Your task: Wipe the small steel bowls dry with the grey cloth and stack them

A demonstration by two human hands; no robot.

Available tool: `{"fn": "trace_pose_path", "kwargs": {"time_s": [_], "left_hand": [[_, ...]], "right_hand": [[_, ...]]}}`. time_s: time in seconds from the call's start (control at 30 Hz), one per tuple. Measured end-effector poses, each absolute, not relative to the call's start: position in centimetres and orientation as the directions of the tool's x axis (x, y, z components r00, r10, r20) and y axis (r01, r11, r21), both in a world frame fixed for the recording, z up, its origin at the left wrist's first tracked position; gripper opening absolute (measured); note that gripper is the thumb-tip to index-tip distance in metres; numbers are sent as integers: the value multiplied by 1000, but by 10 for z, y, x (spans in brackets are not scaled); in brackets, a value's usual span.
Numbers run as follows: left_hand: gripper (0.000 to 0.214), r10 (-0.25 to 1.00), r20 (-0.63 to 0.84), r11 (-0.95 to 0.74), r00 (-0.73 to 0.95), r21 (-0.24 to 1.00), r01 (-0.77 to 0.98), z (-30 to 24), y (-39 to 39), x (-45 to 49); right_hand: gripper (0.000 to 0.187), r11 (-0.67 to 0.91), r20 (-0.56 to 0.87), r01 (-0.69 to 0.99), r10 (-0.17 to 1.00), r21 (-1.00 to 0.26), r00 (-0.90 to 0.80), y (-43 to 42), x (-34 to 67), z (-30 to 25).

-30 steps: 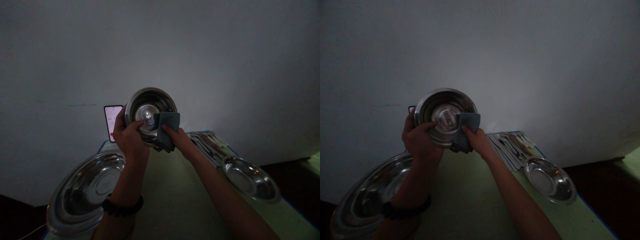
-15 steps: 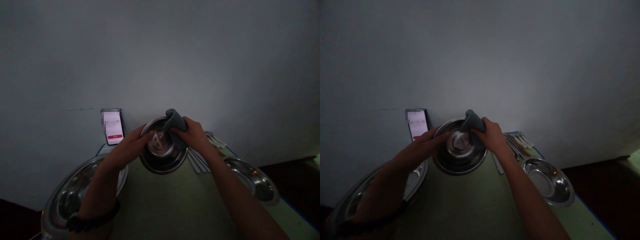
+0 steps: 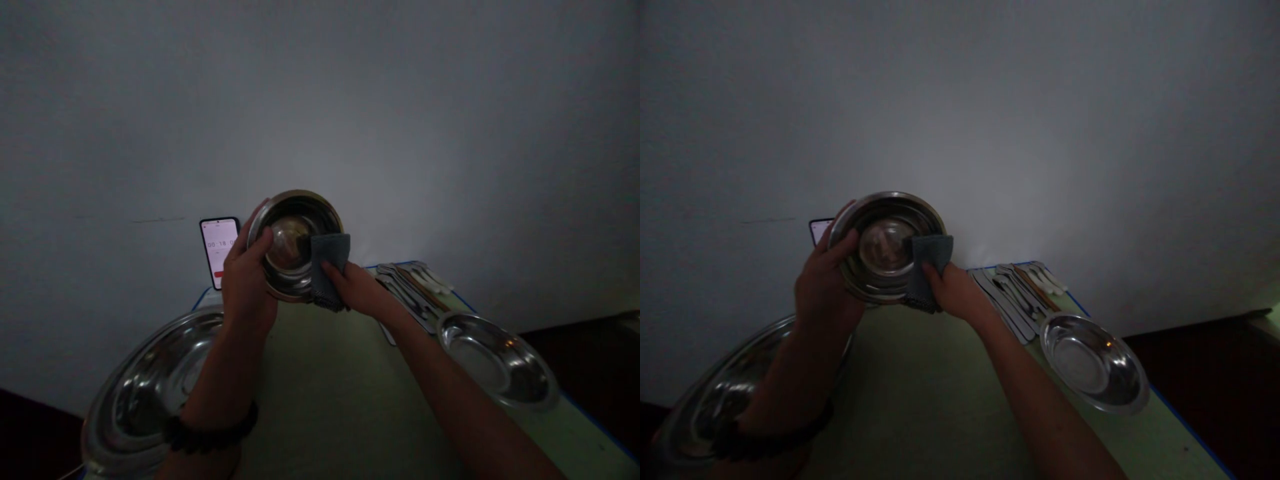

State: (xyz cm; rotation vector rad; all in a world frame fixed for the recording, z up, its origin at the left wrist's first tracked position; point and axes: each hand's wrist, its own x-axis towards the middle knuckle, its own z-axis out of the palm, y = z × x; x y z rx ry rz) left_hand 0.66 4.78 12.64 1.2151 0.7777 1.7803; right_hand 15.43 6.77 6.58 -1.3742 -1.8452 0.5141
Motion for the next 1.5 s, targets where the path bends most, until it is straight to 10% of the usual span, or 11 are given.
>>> {"fn": "trace_pose_path", "kwargs": {"time_s": [0.13, 0.33, 0.67, 0.93, 1.13, 1.23, 1.5], "left_hand": [[45, 956, 264, -292, -131, 902, -317, 117, 57, 5], [40, 989, 107, -70, 98, 945, -319, 108, 58, 11], [42, 976, 186, -153, 116, 958, -244, 98, 57, 26], [43, 977, 170, -150, 132, 977, -149, 96, 53, 30], [67, 925, -40, 152, 378, 950, -273, 88, 58, 30], [66, 919, -27, 169, 392, 929, -330, 90, 58, 31], [54, 948, -90, 199, 306, 917, -347, 86, 58, 37]], "right_hand": [[46, 209, 244, 753, 967, -624, -65, 65, 164, 73], [52, 225, 622, 746, 722, -626, 304, 72, 177, 72], [17, 163, 600, 929, 796, -333, 75, 71, 153, 60], [33, 410, 651, 636, 734, -654, 196, 71, 138, 60], [19, 326, 330, 135, 944, -936, 9, 63, 144, 77], [18, 304, 283, 166, 949, -938, -141, 56, 142, 81], [33, 303, 370, 297, 906, -905, 203, 55, 129, 77]]}}
